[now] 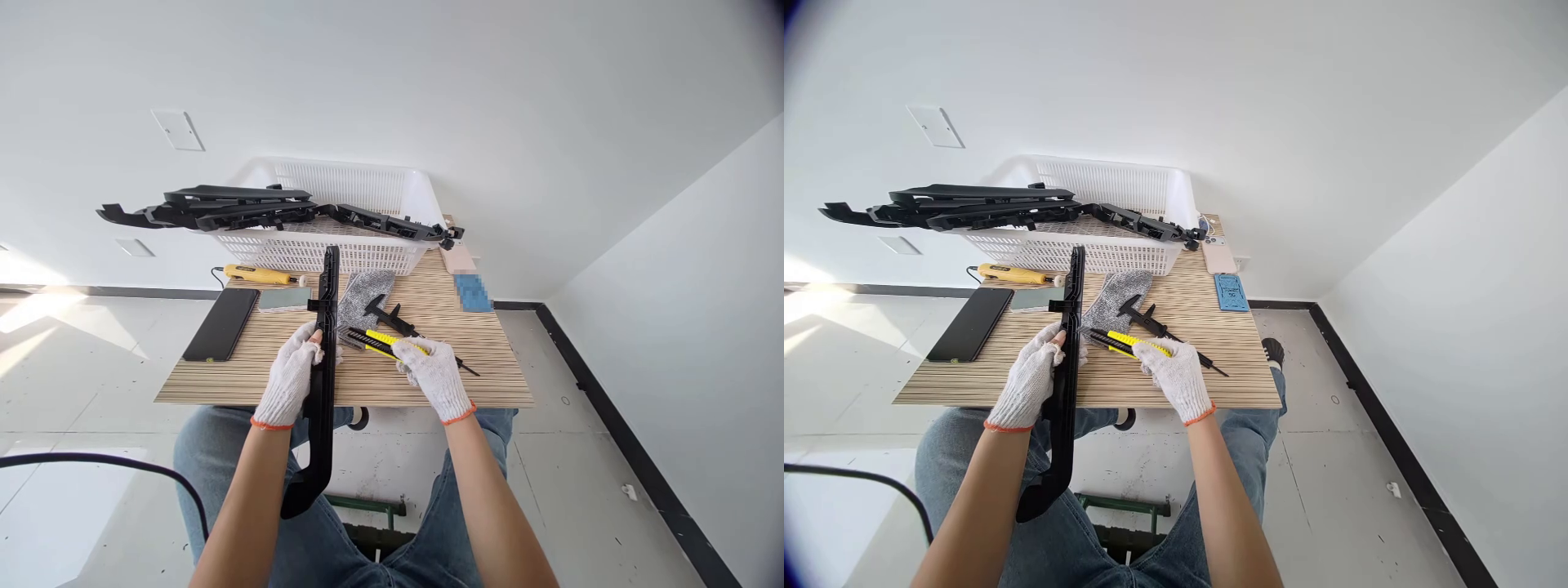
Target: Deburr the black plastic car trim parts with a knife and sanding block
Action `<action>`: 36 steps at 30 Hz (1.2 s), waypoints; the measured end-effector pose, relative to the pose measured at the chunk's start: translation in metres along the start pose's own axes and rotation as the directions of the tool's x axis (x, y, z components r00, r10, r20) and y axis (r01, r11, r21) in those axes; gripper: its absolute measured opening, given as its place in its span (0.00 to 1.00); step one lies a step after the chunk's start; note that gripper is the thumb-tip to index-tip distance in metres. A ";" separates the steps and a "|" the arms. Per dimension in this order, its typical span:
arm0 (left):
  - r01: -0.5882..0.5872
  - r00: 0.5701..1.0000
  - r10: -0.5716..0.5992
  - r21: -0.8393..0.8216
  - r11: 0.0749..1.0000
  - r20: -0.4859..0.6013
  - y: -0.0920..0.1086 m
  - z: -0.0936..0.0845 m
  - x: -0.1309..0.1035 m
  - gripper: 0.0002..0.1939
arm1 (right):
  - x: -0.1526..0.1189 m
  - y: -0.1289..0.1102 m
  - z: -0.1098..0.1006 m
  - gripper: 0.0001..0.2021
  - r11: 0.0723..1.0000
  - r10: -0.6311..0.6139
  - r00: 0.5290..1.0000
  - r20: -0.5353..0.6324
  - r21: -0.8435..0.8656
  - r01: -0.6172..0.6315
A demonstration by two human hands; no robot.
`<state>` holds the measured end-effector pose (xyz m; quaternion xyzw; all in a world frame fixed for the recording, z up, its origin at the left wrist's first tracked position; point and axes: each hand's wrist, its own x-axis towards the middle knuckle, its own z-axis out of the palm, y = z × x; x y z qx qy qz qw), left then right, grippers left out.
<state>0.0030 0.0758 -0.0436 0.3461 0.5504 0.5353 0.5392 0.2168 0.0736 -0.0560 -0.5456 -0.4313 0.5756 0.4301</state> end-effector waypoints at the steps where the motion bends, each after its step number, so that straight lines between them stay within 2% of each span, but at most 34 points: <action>1: 0.007 1.000 -0.007 0.006 1.000 -0.003 0.000 0.000 0.000 0.18 | 0.000 0.000 0.000 0.23 1.000 -0.002 1.000 0.018 -0.016 0.002; 3: 0.015 1.000 -0.015 0.014 1.000 -0.010 0.001 0.000 0.000 0.18 | 0.000 0.001 0.000 0.23 0.999 -0.005 0.999 0.040 -0.047 0.007; 6: 0.002 1.000 -0.002 -0.003 1.000 -0.008 0.001 0.001 0.000 0.17 | 0.000 0.000 0.000 0.23 1.000 0.000 1.000 0.001 -0.007 0.000; 10: 0.019 1.000 -0.019 -0.011 1.000 -0.015 0.000 0.001 0.000 0.16 | -0.002 -0.002 0.001 0.22 0.999 -0.009 0.999 0.034 -0.041 0.011; 13: 0.002 1.000 -0.003 -0.035 0.999 -0.012 0.000 0.000 0.000 0.14 | -0.002 -0.002 0.001 0.24 1.000 -0.006 1.000 0.000 -0.015 0.006; 17: 0.018 1.000 -0.019 -0.029 0.999 -0.011 -0.001 0.000 -0.001 0.14 | -0.002 -0.001 0.000 0.23 0.999 -0.002 0.999 0.045 -0.050 0.004; 20: -0.001 1.000 0.001 -0.044 0.999 0.001 -0.001 0.000 -0.001 0.14 | -0.002 -0.001 0.000 0.23 1.000 -0.010 1.000 0.012 -0.020 0.010; 24: 0.020 1.000 -0.021 -0.027 0.999 -0.007 0.000 0.001 -0.001 0.14 | -0.002 -0.001 0.001 0.23 0.999 -0.010 0.999 0.040 -0.042 0.011; 27: -0.005 1.000 0.005 -0.040 0.999 -0.011 0.000 0.001 -0.001 0.14 | -0.002 -0.002 0.001 0.24 1.000 -0.007 1.000 -0.003 -0.008 0.007; 31: 0.015 1.000 -0.015 -0.020 1.000 -0.005 0.000 0.001 -0.001 0.15 | -0.002 -0.003 0.001 0.22 0.999 -0.018 0.999 0.033 -0.032 0.019; 36: -0.006 1.000 0.005 -0.059 0.998 -0.007 0.001 0.001 -0.002 0.15 | -0.002 -0.001 0.001 0.24 1.000 -0.005 1.000 -0.009 0.016 0.006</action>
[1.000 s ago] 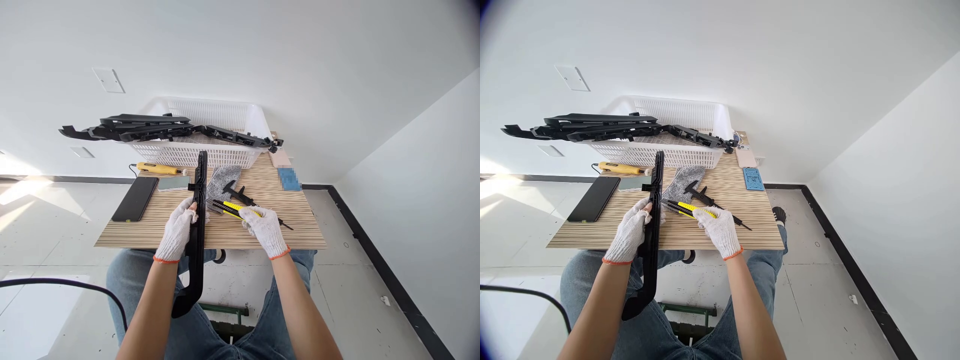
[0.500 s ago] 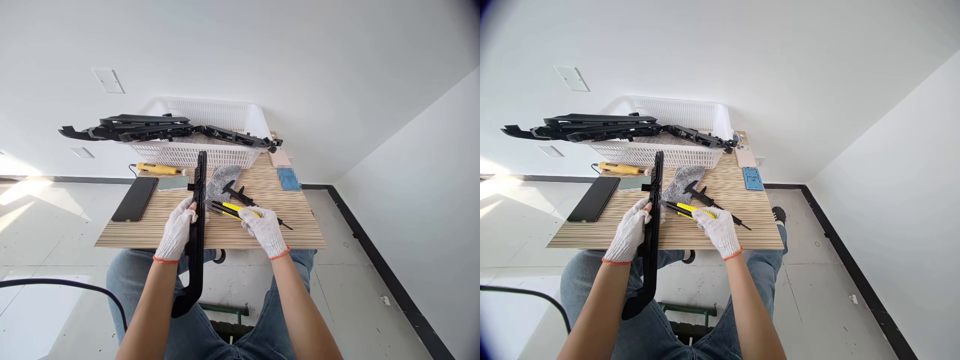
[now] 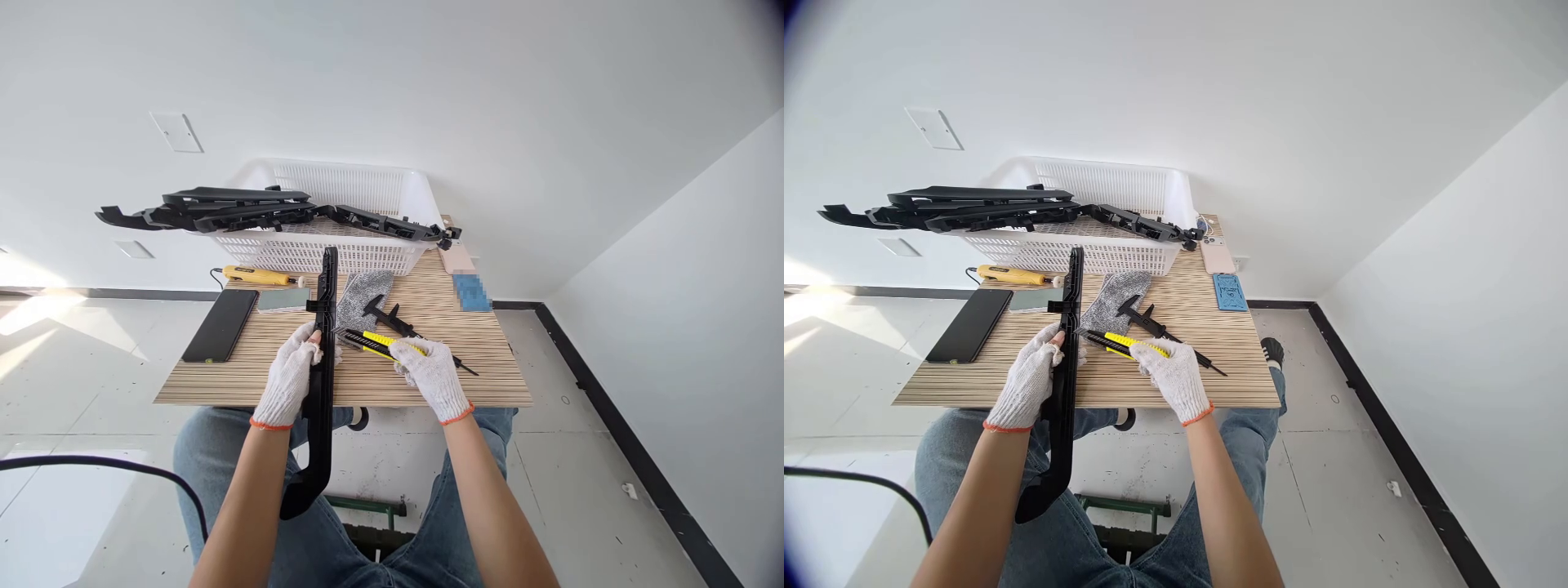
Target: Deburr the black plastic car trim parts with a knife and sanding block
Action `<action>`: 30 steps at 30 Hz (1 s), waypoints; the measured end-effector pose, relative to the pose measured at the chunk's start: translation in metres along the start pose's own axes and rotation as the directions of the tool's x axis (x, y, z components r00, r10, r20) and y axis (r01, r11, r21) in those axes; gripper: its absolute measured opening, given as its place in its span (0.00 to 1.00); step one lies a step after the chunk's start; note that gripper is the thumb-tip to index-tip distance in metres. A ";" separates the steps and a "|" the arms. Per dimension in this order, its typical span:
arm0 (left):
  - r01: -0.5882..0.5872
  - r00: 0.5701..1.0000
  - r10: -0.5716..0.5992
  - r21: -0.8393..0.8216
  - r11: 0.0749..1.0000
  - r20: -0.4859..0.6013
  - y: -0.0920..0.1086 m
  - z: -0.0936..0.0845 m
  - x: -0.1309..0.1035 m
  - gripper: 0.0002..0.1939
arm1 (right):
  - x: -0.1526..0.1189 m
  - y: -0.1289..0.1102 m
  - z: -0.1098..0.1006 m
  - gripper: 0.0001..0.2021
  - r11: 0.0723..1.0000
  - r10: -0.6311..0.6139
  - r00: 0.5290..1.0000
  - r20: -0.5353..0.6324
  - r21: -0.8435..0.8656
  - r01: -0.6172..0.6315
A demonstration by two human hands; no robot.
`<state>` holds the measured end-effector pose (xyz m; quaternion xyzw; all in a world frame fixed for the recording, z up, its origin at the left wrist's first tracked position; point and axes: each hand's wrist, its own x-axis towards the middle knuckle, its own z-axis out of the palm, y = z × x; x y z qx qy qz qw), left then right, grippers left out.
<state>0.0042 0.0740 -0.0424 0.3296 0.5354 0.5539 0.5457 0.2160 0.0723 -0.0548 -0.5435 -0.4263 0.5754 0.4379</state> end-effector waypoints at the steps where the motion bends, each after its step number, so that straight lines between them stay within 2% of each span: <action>1: 0.006 1.000 -0.006 -0.001 1.000 0.002 0.000 0.000 0.000 0.15 | 0.000 0.000 0.000 0.24 1.000 0.002 1.000 0.009 -0.007 -0.002; 3: 0.005 1.000 -0.005 -0.001 1.000 0.003 0.001 0.002 0.000 0.14 | 0.001 0.000 0.001 0.23 1.000 0.009 1.000 0.011 -0.013 -0.009; 8: -0.004 0.999 0.004 0.011 1.000 0.053 0.004 0.003 -0.001 0.13 | 0.002 -0.001 0.003 0.22 0.998 0.022 0.995 -0.095 0.068 -0.016; 14: -0.031 0.991 0.027 0.027 0.999 0.131 -0.001 -0.005 0.002 0.11 | 0.002 -0.001 0.003 0.22 0.997 0.011 0.996 -0.094 0.076 -0.004; 20: -0.102 0.991 0.090 0.128 0.986 0.098 0.000 -0.005 -0.005 0.19 | 0.002 0.000 0.003 0.23 0.995 0.011 0.994 -0.106 0.096 -0.001; 23: -0.131 0.988 0.114 0.183 0.974 0.103 0.006 -0.001 -0.009 0.19 | 0.003 0.001 0.003 0.23 0.995 0.012 0.994 -0.107 0.095 -0.001; 26: -0.095 0.990 0.078 0.156 0.983 0.115 0.009 0.002 -0.009 0.15 | 0.003 0.002 0.003 0.23 0.996 0.017 0.994 -0.108 0.088 -0.007; 30: -0.085 0.987 0.073 0.084 0.993 0.145 0.005 0.003 -0.004 0.15 | 0.003 0.002 0.002 0.23 0.996 0.012 0.995 -0.103 0.090 -0.003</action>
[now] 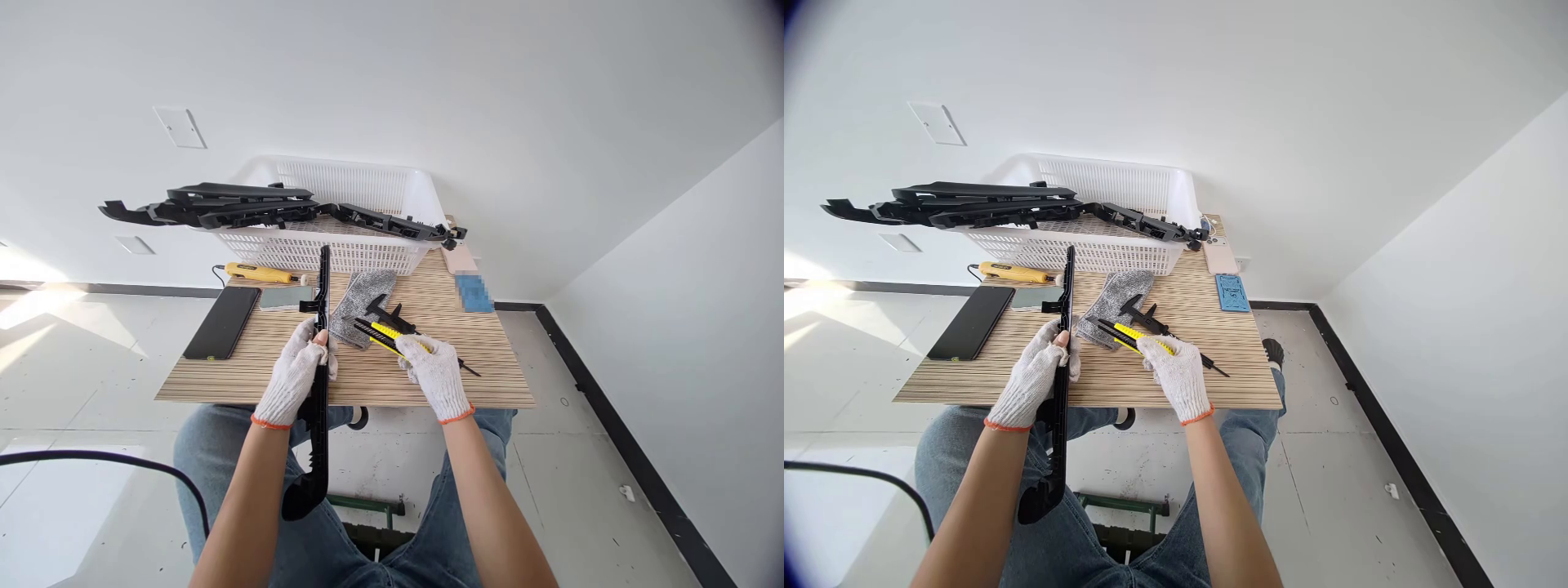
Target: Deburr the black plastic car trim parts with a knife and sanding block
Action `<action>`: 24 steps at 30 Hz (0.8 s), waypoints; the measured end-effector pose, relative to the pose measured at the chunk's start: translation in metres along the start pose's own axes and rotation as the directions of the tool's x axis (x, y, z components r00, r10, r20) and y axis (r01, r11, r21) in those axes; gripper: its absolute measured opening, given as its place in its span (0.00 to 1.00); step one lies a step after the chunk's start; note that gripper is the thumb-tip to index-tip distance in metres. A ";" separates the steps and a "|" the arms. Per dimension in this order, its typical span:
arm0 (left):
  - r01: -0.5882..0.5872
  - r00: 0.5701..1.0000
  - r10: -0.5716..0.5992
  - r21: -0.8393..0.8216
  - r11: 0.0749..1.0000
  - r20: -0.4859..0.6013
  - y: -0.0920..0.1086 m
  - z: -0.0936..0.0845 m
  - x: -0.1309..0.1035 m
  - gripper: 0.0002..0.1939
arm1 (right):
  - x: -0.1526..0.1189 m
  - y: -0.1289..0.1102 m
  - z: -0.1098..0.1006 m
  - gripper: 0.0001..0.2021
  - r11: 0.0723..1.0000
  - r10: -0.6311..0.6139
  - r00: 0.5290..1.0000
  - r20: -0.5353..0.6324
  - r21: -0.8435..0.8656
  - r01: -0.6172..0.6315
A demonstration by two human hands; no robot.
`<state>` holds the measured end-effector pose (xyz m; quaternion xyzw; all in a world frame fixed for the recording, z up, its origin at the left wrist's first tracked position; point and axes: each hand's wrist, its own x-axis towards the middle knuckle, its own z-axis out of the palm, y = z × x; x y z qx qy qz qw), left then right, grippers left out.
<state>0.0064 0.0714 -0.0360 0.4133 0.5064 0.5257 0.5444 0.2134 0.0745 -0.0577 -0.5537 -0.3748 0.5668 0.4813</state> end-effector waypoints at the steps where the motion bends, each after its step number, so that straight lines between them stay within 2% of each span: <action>1: -0.003 1.000 0.003 -0.013 1.000 0.002 -0.002 0.000 0.001 0.16 | 0.000 0.000 0.000 0.22 1.000 -0.001 1.000 0.003 0.005 0.001; 9: 0.035 0.999 -0.034 -0.116 0.993 0.010 0.000 0.002 -0.002 0.22 | -0.001 -0.002 0.000 0.22 1.000 -0.007 1.000 -0.002 -0.014 0.007; 15: -0.008 1.000 0.009 -0.052 0.999 0.009 0.000 0.002 -0.002 0.19 | -0.001 -0.003 0.000 0.22 0.999 0.016 1.000 0.003 -0.042 -0.016; 21: -0.046 0.998 0.045 0.017 0.999 0.051 -0.006 -0.004 0.000 0.14 | -0.001 -0.002 0.000 0.21 0.999 0.006 1.000 0.008 -0.037 -0.006; 24: -0.053 0.997 0.051 0.029 0.998 0.065 -0.005 -0.005 -0.001 0.15 | 0.000 0.000 -0.001 0.21 1.000 0.001 1.000 0.008 -0.028 -0.001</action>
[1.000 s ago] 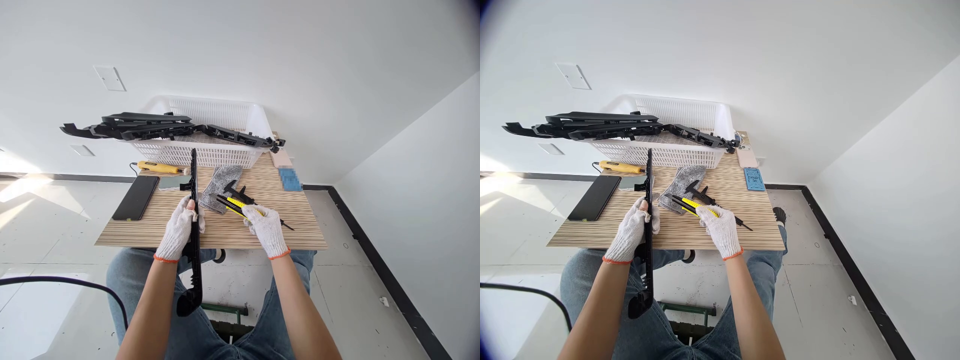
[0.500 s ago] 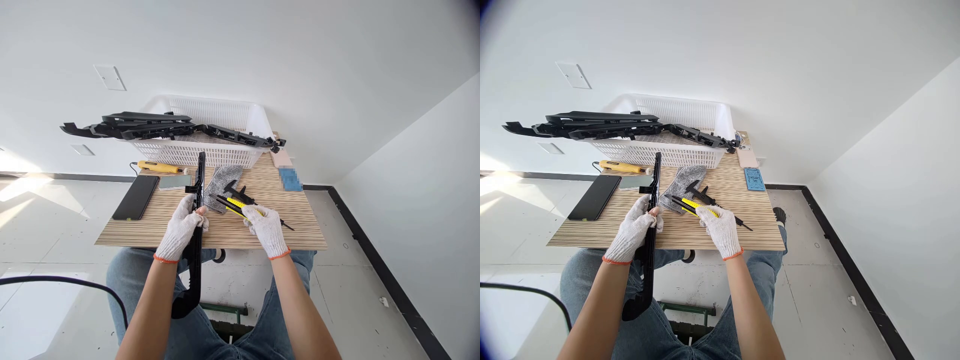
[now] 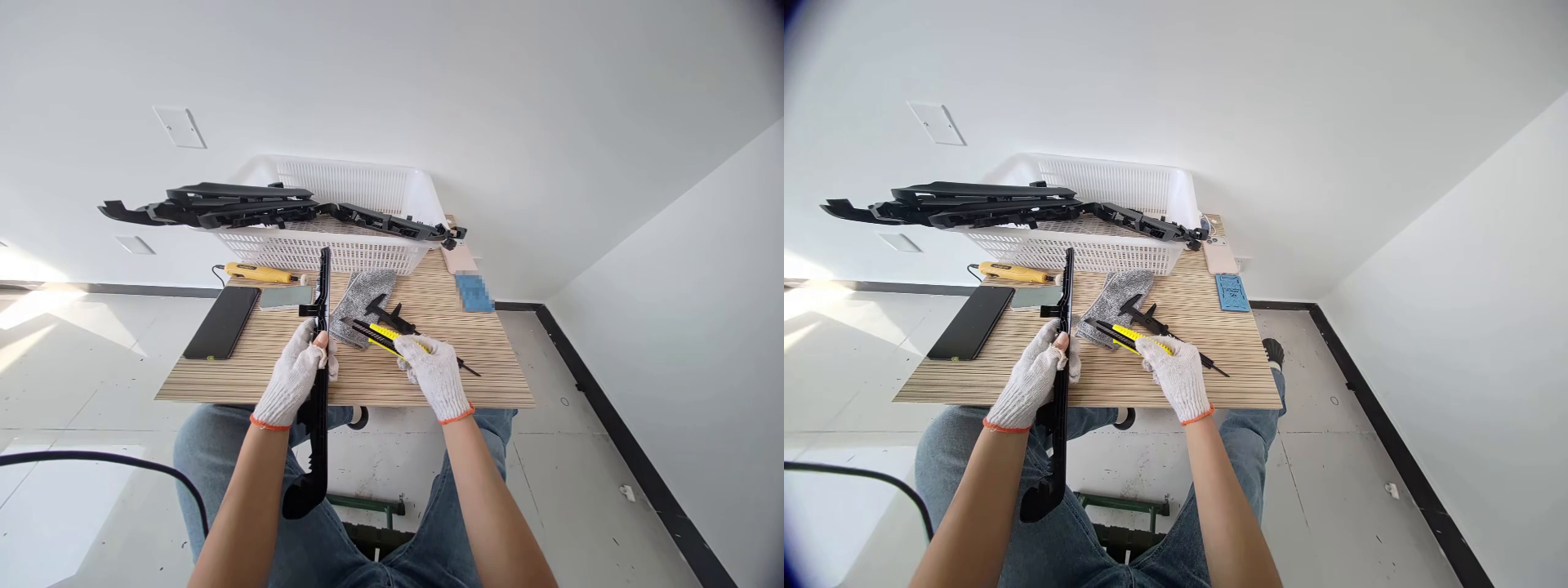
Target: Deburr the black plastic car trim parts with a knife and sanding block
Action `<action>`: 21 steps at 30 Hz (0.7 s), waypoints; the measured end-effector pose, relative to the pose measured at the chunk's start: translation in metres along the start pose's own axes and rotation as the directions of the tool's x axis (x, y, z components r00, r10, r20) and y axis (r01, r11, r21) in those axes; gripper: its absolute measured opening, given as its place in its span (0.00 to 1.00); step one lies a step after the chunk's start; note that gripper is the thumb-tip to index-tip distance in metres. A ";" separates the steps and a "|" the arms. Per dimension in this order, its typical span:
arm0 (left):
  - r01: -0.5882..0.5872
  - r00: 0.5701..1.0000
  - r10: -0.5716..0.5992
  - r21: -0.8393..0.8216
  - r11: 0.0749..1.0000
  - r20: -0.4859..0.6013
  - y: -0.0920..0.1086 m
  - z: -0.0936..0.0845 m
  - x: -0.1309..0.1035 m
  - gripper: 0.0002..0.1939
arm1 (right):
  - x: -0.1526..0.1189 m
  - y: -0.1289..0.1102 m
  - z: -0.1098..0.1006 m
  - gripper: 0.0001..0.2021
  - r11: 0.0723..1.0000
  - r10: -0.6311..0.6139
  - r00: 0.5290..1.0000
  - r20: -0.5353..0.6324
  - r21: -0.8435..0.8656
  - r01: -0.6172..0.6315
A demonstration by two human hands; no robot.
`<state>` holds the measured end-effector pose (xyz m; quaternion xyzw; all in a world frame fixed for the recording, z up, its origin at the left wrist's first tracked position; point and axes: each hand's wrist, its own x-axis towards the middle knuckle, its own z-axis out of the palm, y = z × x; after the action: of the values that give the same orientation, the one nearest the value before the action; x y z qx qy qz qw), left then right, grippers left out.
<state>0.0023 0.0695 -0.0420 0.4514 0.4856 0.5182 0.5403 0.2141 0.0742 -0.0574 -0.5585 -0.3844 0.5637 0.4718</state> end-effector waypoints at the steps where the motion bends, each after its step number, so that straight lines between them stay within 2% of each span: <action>1: 0.003 1.000 -0.003 -0.007 1.000 -0.001 0.001 0.001 0.000 0.16 | 0.000 0.000 0.000 0.21 1.000 0.001 1.000 -0.001 0.002 -0.001; 7: 0.058 0.997 -0.063 -0.099 0.993 -0.044 0.006 0.005 -0.003 0.21 | 0.000 0.000 0.001 0.22 1.000 0.014 1.000 -0.009 0.021 -0.014; 11: 0.068 0.995 -0.075 -0.112 0.991 -0.061 0.002 0.004 -0.003 0.21 | 0.000 0.001 0.001 0.22 1.000 0.003 1.000 -0.006 0.021 -0.003; 21: 0.066 0.997 -0.076 -0.237 0.969 -0.033 -0.001 0.003 -0.001 0.23 | 0.001 0.004 -0.001 0.22 1.000 -0.020 0.999 0.032 0.001 0.020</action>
<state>0.0056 0.0689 -0.0424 0.3554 0.4476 0.5618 0.5981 0.2148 0.0742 -0.0616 -0.5453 -0.3973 0.5681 0.4713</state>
